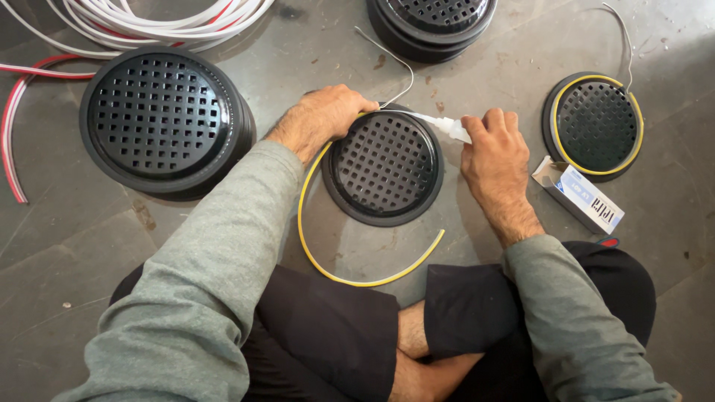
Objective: The person sits on the floor and assembles speaker components by applying glue from a small bottle to the edge of a perforated black speaker cover. They then press a yellow ring onto the glued edge and use pliers to secure a wire attached to the ring.
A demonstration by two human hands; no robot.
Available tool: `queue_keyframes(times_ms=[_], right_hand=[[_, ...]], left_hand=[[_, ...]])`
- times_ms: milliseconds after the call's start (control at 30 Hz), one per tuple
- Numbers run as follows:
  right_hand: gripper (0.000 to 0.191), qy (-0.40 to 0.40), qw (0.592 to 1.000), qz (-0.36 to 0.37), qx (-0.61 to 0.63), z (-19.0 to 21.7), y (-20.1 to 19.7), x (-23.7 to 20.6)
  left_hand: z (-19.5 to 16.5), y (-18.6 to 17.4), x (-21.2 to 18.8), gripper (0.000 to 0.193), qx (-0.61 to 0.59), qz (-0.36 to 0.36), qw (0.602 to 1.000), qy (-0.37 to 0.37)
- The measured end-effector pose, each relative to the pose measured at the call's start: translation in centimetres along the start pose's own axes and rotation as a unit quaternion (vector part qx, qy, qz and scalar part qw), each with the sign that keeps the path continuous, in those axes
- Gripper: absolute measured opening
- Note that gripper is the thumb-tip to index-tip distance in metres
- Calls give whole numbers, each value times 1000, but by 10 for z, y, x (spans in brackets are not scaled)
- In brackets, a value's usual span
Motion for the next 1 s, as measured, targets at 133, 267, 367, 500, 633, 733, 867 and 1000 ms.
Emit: queue_keyframes(times_ms=[133, 267, 367, 500, 633, 733, 867, 1000], right_hand=[[37, -1, 1000, -1, 0, 1, -2, 1], [35, -1, 1000, 3, -8, 1, -2, 2], [36, -5, 1000, 1, -4, 1, -3, 3], [36, -2, 1000, 8, -5, 1, -3, 4], [36, -1, 1000, 7, -6, 0, -2, 3], [34, 0, 1000, 8, -18, -1, 0, 2], [35, -2, 1000, 11, -16, -2, 0, -1], [36, 1, 1000, 9, -9, -1, -1, 0]], left_hand=[[-1, -2, -1, 69, 6, -2, 1000, 1], [-4, -3, -3, 66, -2, 5, 1000, -13], [-7, -5, -4, 68, 2, 11, 1000, -20], [-7, -8, -5, 69, 4, 10, 1000, -16], [-6, -7, -4, 67, -2, 12, 1000, -19], [-4, -5, -3, 71, -10, -6, 1000, -10], [-3, -3, -4, 71, 3, 8, 1000, -17], [-6, -6, -4, 70, 8, 14, 1000, -16]])
Point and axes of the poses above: each hand's wrist, its own x-axis towards the middle knuckle, its own y-axis out of the palm, z = x × y, the point moved 1 cm from there along x, towards the middle knuckle, and after that the axes turned 5 degrees about -y, right-handed, at the moved point
